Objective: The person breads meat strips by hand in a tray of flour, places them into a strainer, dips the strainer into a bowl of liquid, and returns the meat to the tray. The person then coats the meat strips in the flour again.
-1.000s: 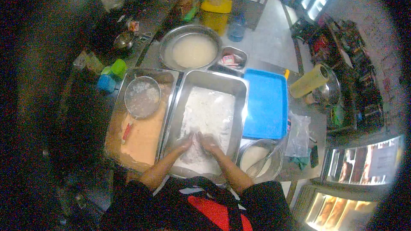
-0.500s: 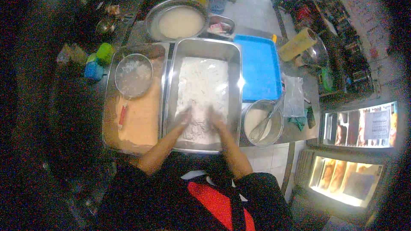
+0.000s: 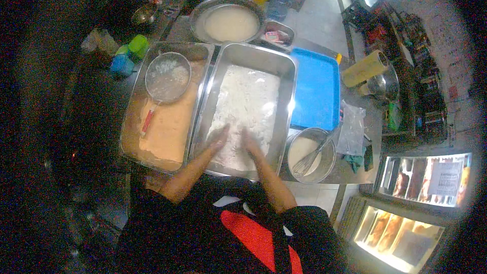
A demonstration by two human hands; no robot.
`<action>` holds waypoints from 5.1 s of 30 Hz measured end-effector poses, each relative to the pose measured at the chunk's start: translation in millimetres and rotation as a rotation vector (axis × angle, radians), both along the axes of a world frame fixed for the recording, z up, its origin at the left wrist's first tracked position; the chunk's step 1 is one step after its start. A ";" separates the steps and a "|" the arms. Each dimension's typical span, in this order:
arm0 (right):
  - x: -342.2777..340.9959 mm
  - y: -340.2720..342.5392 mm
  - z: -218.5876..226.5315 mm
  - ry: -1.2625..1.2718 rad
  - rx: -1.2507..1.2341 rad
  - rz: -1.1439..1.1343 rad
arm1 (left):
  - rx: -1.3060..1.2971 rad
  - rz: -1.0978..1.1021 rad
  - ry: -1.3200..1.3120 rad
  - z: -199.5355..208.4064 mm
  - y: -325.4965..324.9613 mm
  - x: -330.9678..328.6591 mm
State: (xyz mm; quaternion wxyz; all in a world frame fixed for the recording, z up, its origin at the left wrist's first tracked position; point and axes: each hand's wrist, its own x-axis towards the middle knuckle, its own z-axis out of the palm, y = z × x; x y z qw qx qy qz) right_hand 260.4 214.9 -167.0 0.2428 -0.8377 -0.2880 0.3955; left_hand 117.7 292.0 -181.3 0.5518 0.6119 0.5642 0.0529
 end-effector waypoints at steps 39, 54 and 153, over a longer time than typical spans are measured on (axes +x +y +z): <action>41.4 2.5 -4.1 0.273 0.045 0.001 | -0.007 -0.284 0.158 -27.2 22.7 1.1; 37.4 -1.5 -3.0 0.199 -0.004 0.159 | -0.036 -0.117 0.384 -11.1 5.3 -11.6; 31.6 -5.3 11.6 0.096 0.347 0.504 | -0.151 0.250 -0.431 61.1 -13.5 2.6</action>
